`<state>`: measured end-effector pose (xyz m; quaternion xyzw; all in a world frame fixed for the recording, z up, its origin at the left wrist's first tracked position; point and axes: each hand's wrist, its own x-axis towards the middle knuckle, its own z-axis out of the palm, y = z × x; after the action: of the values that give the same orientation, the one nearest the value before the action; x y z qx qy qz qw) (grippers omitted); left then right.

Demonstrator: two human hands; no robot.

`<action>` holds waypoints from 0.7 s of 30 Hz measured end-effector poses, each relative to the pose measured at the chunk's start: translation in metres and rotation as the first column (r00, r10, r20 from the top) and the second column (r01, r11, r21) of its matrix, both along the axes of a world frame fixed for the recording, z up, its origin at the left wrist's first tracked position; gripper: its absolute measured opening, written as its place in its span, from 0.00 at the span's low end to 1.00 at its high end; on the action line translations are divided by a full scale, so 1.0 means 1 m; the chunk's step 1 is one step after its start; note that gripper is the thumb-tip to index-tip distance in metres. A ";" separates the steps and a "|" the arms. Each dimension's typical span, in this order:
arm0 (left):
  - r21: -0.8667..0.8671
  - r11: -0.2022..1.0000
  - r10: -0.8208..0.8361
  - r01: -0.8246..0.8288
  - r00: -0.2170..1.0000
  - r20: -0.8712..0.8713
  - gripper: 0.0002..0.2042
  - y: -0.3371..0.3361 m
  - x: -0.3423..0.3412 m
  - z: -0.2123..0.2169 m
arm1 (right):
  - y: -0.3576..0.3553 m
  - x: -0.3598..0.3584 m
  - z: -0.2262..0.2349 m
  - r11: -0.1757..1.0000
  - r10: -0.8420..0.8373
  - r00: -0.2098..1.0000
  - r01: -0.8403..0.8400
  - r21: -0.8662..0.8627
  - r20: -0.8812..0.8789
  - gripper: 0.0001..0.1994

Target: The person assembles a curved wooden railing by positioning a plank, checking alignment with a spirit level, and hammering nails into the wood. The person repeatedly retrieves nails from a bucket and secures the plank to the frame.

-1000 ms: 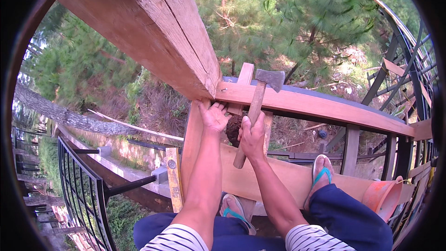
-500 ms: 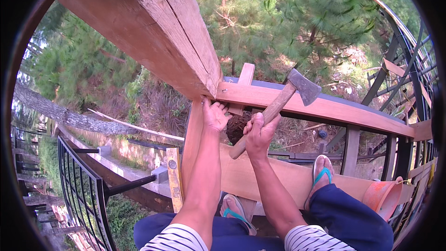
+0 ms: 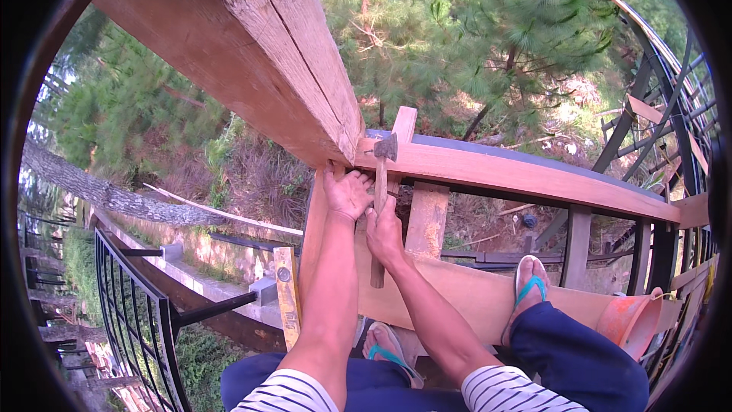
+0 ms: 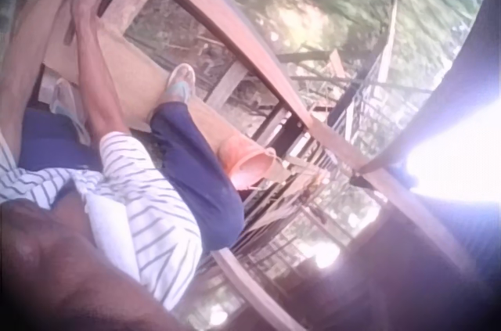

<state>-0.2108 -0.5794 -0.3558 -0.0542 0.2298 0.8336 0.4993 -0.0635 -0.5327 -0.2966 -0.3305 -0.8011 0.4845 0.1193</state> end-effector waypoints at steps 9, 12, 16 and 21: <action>-0.136 0.987 0.106 -0.088 0.986 0.132 0.65 0.008 -0.002 0.021 | 0.001 0.003 0.044 0.962 -0.171 0.976 0.136 -0.235 -0.133 0.11; -0.145 0.985 0.114 -0.090 0.980 0.166 0.63 0.001 -0.007 0.011 | 0.005 -0.009 0.015 0.962 -0.063 0.998 0.052 -0.270 -0.032 0.11; -0.219 0.970 0.153 -0.109 0.969 0.193 0.66 -0.002 -0.009 0.007 | -0.004 -0.007 0.071 0.826 -0.468 0.750 0.182 -0.534 -0.467 0.15; 0.049 0.995 0.064 -0.083 0.947 0.314 0.63 0.013 -0.007 0.003 | 0.004 0.002 0.015 0.990 -0.074 0.996 0.067 -0.128 -0.054 0.16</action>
<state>-0.2173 -0.5668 -0.3527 -0.1785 0.1199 0.8393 0.4993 -0.0614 -0.5289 -0.2816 -0.3513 -0.7529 0.5390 0.1386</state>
